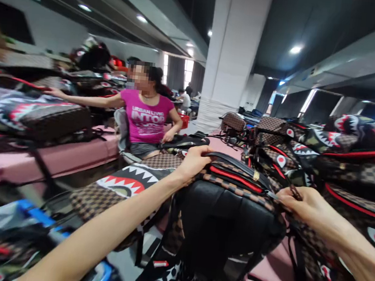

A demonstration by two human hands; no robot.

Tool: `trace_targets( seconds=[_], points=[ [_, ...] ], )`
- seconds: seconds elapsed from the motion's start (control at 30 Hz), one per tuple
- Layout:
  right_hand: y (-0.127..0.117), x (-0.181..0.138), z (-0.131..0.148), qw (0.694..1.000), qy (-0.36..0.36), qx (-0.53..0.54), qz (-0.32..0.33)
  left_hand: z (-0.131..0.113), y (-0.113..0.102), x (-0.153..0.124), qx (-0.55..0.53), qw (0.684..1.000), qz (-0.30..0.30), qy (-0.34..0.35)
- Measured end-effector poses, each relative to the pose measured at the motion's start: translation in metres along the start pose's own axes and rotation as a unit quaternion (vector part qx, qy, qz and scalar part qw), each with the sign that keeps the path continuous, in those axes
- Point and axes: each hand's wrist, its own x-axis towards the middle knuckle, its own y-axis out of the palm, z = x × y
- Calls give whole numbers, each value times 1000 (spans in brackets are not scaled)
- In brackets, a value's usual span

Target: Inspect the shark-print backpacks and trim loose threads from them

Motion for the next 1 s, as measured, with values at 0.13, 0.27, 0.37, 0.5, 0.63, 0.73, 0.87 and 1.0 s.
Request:
trace_targets(
  seconds=[0.13,0.27,0.37,0.5,0.63,0.73,0.87,1.0],
  points=[
    [4,-15,21,994,42,85,50,-1,0,-2,-3,1000,-14,20],
    [8,-15,30,998,1,53,29,0,3,0,-21,999,-26,-4],
    [15,-4,37,997,-60,-29,32,0,9,1,-43,998,-28,-23],
    [42,17,59,977,-156,-130,57,1,28,0,-95,994,-20,-47],
    [76,39,80,942,-188,-278,17,3,37,5,-150,980,18,-128],
    [81,44,78,945,-194,-264,-18,5,28,12,-208,967,66,-133],
    [64,18,53,978,-160,-84,-107,6,16,15,-148,982,99,-62],
    [59,-27,34,991,-107,-77,-32,4,21,9,-75,989,128,-2]
  ],
)
